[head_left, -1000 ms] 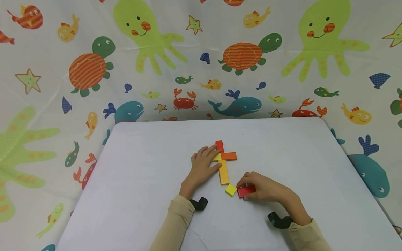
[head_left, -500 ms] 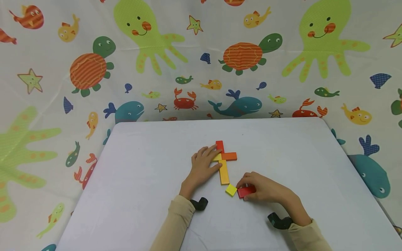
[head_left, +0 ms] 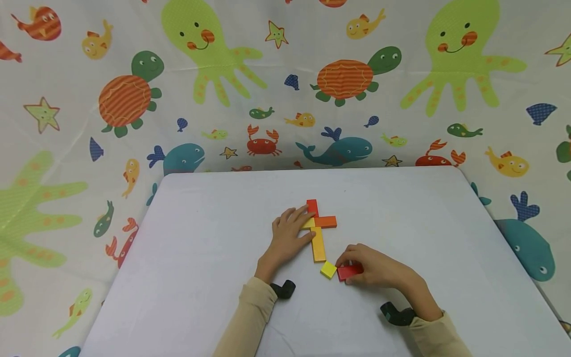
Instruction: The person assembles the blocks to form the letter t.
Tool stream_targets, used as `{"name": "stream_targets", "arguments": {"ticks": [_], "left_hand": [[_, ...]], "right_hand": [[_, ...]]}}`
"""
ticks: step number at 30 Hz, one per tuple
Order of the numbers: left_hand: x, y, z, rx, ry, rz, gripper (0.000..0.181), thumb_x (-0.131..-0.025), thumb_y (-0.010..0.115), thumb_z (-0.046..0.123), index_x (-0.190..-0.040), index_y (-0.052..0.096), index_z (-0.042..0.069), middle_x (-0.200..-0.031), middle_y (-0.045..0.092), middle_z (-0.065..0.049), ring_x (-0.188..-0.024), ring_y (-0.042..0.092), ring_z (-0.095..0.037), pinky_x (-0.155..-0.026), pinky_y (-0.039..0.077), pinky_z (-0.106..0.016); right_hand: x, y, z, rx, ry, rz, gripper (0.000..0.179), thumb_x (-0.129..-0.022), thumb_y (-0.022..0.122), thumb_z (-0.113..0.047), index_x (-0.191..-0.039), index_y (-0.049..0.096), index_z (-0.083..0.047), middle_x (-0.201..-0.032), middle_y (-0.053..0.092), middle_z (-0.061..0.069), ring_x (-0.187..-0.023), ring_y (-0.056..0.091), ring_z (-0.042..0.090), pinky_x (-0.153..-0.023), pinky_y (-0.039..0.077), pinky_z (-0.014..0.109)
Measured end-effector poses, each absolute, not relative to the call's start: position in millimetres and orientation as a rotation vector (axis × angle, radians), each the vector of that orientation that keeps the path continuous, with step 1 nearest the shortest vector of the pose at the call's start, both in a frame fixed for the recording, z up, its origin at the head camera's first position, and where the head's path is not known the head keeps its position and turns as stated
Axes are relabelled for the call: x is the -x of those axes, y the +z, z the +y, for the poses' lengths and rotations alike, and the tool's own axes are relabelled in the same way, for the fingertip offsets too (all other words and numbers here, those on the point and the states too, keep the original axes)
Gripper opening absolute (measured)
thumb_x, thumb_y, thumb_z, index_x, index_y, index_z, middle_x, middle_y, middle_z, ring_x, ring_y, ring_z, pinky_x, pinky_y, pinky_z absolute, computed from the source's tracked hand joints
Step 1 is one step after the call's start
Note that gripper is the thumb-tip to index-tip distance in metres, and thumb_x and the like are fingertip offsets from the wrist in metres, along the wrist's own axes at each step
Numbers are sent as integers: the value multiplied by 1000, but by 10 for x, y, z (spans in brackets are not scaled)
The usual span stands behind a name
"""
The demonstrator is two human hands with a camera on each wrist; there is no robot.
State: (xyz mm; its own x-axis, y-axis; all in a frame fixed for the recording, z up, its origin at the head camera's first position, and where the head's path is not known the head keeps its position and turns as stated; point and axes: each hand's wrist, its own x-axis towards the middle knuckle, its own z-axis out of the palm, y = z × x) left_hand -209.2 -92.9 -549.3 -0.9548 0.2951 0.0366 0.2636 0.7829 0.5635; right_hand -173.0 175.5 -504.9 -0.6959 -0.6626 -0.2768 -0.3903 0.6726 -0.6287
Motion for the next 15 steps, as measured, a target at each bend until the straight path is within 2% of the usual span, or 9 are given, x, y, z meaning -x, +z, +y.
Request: {"name": "stream_targets", "arguments": {"ticks": [15], "left_hand": [[2104,-5517,-931,-465,897,2925,59,-103,59,45,-158,45,31,-172,31,6,-158,22,-32,-122,17,-64]], "right_hand": [[1720,-5032,1755,795,-715,2386,37,-87,85,-28,-121,71,-31,-118,66,-10,-109,55,14,-89,55,28]]}}
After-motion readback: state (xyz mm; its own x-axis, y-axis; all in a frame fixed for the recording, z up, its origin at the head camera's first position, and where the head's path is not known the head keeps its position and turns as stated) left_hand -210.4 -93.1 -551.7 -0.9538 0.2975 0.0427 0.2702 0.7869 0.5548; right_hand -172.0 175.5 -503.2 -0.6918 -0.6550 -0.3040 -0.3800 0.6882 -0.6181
